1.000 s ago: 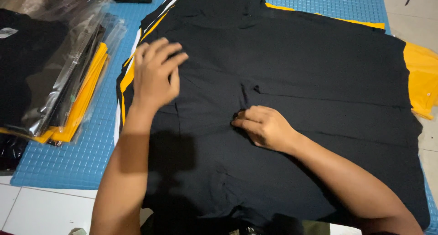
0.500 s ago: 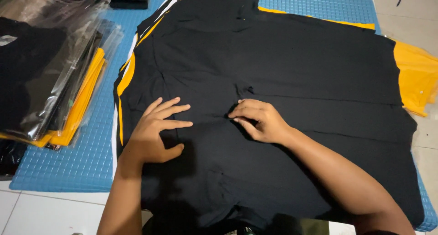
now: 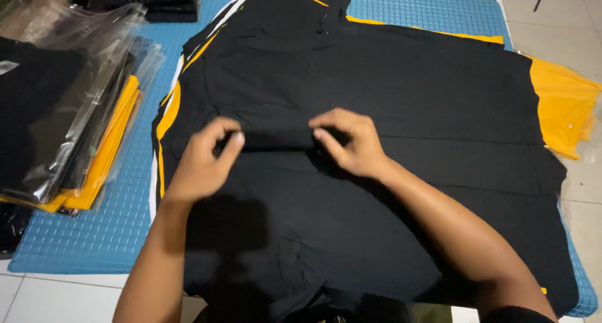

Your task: The person folds a black polo shirt with yellow accents on a blue mat, then places it into a clear plastic bag. The process is repeated for a second shirt.

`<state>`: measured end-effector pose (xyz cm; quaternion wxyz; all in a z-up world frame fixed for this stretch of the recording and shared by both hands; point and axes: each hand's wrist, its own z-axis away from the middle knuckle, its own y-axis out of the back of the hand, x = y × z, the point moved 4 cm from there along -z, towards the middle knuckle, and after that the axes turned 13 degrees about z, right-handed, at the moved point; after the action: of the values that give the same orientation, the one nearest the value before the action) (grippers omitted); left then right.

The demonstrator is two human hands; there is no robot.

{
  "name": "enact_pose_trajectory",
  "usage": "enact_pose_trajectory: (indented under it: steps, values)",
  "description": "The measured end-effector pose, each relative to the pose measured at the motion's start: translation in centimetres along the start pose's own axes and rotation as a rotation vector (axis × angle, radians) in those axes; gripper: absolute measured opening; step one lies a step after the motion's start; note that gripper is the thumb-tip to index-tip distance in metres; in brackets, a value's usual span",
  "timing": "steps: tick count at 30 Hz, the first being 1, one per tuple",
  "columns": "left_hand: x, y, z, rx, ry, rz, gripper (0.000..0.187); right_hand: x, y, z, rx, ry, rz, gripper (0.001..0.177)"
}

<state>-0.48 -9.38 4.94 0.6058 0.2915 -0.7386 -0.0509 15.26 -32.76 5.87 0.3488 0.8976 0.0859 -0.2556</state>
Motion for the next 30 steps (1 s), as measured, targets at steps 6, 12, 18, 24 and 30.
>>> enact_pose_trajectory:
  steps: [6,12,18,24,30]
  values:
    - [-5.9,-1.6,-8.9,0.277,0.108,0.053,0.026,7.2,-2.4,-3.4,0.229,-0.423,-0.054,0.027]
    - [-6.5,-3.3,-10.7,0.327,0.275,-0.124,0.028,10.2,-3.1,-2.5,0.029,-0.693,0.143,0.058]
    - [-3.2,-3.7,-8.0,0.333,0.130,-0.205,0.033,7.2,-2.4,-2.1,-0.180,-0.594,0.318,0.055]
    - [-0.5,-2.9,-6.0,0.344,0.015,-0.517,0.034,8.3,-3.1,-1.1,-0.155,-0.526,0.311,0.046]
    - [-1.3,-3.6,-6.4,0.385,-0.274,-0.899,0.051,7.2,-3.0,-1.7,-0.207,-0.563,0.390,0.034]
